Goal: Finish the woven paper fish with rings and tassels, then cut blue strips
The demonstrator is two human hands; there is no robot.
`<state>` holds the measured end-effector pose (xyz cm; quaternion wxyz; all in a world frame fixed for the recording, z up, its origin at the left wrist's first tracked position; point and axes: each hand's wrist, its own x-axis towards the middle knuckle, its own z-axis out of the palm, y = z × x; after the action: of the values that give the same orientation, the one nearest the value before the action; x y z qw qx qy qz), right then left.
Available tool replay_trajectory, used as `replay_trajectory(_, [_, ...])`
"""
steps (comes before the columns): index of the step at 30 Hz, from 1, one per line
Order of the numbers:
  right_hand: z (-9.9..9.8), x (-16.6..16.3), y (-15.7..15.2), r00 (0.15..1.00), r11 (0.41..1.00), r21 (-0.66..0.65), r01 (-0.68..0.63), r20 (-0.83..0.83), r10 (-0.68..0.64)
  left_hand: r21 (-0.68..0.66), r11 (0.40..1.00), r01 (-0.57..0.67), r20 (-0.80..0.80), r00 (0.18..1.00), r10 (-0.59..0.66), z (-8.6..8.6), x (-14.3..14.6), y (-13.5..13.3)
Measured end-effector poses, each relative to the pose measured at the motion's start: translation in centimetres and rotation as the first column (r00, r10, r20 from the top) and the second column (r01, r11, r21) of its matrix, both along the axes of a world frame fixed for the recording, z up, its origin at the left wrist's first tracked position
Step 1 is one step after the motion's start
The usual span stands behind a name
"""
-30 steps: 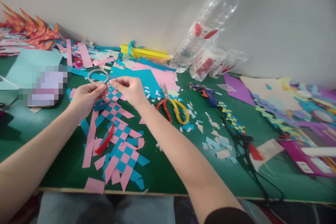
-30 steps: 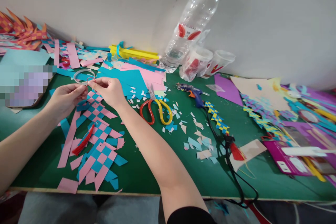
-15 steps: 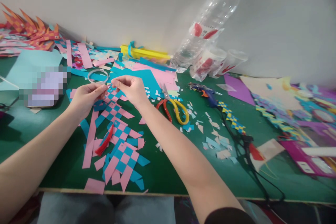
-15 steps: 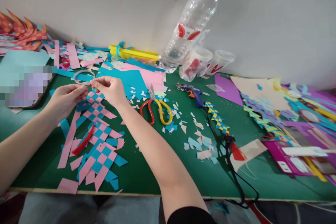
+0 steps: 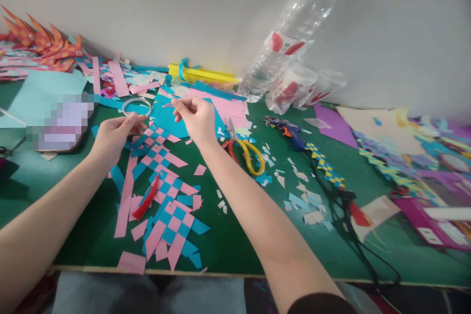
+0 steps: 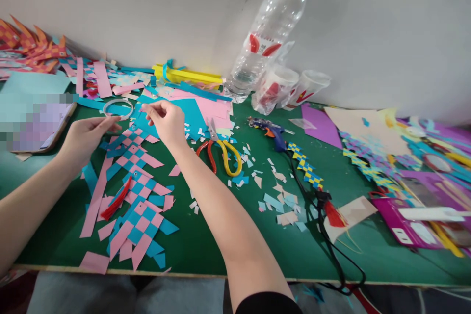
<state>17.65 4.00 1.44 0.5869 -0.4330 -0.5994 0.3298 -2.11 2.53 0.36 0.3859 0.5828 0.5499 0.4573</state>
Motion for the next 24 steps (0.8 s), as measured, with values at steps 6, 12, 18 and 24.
replay_trajectory(6, [-2.7,0.1,0.7,0.986,0.999,-0.041,-0.021,0.162,0.027,0.190,0.980,0.055,-0.545,0.836,0.059,-0.7,-0.7,0.6])
replay_trajectory(12, [-3.4,0.3,0.9,0.972,0.999,-0.049,0.001,0.233,0.011,0.214,0.962,0.170,-0.661,0.750,0.014,-1.9,-0.2,0.8])
replay_trajectory(18, [-4.0,0.6,1.4,0.963,1.000,-0.002,0.025,0.269,-0.024,0.207,0.962,0.177,-0.619,0.786,-0.011,-1.6,0.0,0.8])
replay_trajectory(24, [-2.8,1.0,1.5,0.983,1.000,0.004,-0.020,0.182,0.019,0.244,0.950,0.194,-0.541,0.840,-0.032,-1.5,0.5,0.4])
